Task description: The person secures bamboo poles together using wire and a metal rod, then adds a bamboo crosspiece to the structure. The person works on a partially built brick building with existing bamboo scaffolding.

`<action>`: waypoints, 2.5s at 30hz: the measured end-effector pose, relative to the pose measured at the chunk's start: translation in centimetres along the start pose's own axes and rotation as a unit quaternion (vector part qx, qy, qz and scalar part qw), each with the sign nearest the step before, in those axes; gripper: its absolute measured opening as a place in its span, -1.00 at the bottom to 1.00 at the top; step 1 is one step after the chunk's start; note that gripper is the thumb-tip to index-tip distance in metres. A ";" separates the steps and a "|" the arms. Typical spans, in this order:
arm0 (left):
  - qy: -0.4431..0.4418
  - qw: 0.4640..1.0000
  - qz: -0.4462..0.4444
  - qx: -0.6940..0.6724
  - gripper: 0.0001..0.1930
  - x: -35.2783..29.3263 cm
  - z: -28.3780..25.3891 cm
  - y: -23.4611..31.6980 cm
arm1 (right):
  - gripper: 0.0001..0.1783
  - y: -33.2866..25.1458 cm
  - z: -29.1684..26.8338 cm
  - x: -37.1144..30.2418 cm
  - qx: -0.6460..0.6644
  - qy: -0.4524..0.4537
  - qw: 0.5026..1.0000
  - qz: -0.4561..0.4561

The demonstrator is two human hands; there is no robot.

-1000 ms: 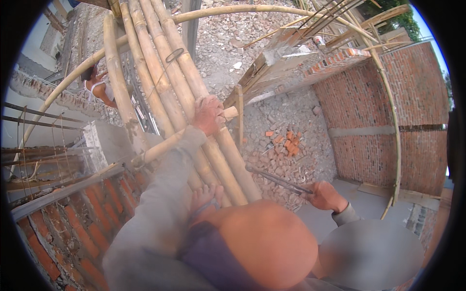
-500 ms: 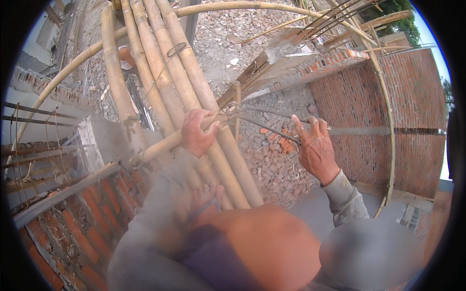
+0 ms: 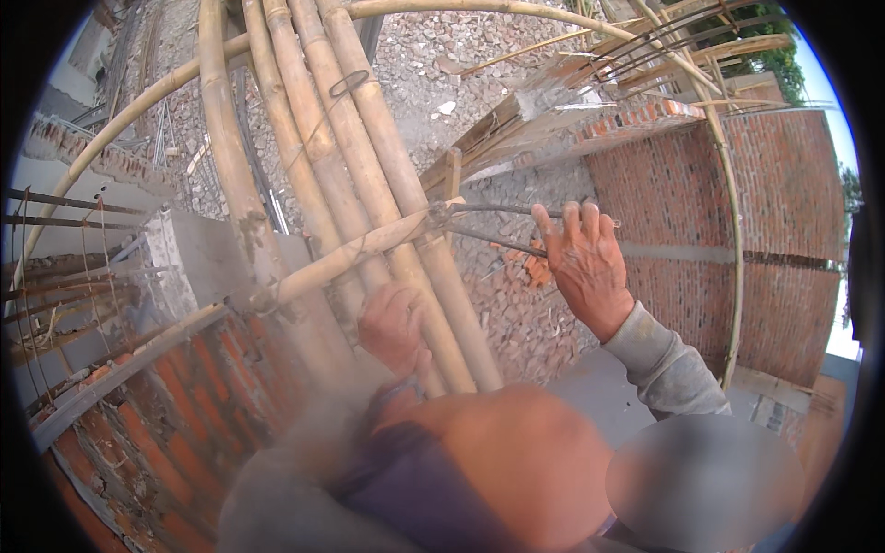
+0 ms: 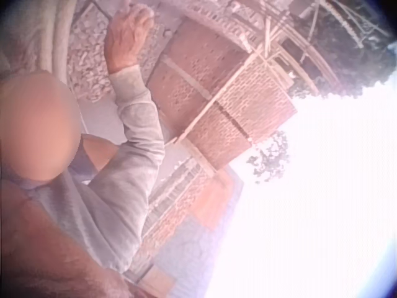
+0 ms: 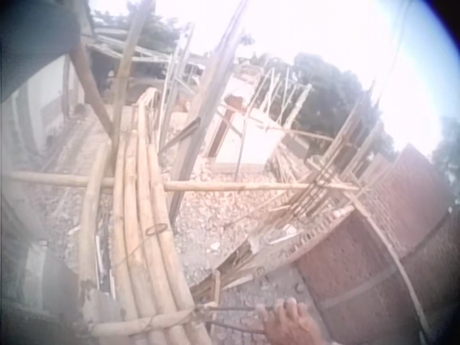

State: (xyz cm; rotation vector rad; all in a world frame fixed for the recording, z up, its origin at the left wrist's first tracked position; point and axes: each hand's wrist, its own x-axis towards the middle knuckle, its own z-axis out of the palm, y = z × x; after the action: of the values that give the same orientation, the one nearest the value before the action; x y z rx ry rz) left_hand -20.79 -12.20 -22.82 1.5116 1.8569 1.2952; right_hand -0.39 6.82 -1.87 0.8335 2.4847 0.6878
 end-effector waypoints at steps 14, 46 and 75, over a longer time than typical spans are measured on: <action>-0.174 0.946 0.046 0.269 0.02 10.3 -3.5 -5.6 | -0.62 5.0 6.4 1.7 0.230 -0.137 0.962 -0.056; -0.186 0.954 0.008 0.233 0.04 10.5 -3.6 -6.0 | -0.78 3.9 -2.0 6.2 -0.167 0.012 0.978 -0.124; -0.190 0.952 0.010 0.238 -0.04 10.4 -3.4 -6.2 | -0.83 3.9 -2.1 6.9 0.058 -0.162 0.979 -0.108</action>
State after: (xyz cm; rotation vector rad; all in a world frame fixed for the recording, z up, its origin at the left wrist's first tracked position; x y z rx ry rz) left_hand -30.13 -3.86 -24.00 1.8596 1.9692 0.5154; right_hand -4.80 13.34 0.41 0.6430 2.2873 0.3052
